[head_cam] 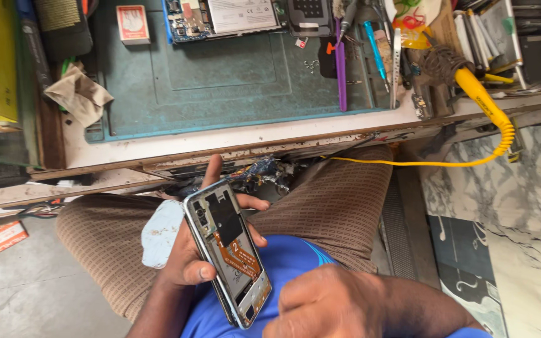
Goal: The person disassembles a smartphone, removes the back cover, and uses a screwdriver and tweezers to adjust internal components. They then reassemble the device and clean the exterior with a cloth.
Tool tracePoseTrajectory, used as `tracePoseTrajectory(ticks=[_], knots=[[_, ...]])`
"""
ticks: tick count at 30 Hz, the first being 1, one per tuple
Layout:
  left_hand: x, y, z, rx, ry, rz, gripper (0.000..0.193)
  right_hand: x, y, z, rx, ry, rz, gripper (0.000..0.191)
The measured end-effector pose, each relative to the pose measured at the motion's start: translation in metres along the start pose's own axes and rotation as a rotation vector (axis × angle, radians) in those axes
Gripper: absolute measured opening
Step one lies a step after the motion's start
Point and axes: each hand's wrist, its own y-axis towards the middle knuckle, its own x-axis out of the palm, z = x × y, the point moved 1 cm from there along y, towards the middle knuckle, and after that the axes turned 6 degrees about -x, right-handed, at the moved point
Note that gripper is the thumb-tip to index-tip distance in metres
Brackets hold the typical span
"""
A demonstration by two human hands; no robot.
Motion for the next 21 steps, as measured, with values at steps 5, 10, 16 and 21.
tracePoseTrajectory(ticks=[5, 10, 16, 21], knots=[[-0.001, -0.001, -0.003, 0.010, 0.055, 0.035, 0.158, -0.004, 0.018, -0.010, 0.198, 0.224, 0.008, 0.017], [0.004, 0.001, 0.002, -0.026, 0.103, 0.101, 0.149, -0.020, 0.033, 0.001, -0.157, -0.065, -0.022, 0.018], [0.018, -0.007, 0.014, 0.136, 0.683, 0.380, 0.130, -0.018, 0.040, 0.019, 0.347, -0.522, 0.385, 0.070], [0.034, -0.004, 0.020, 0.175, 0.738, 0.442, 0.124, -0.008, 0.038, 0.024, 0.406, -0.308, 0.585, 0.086]])
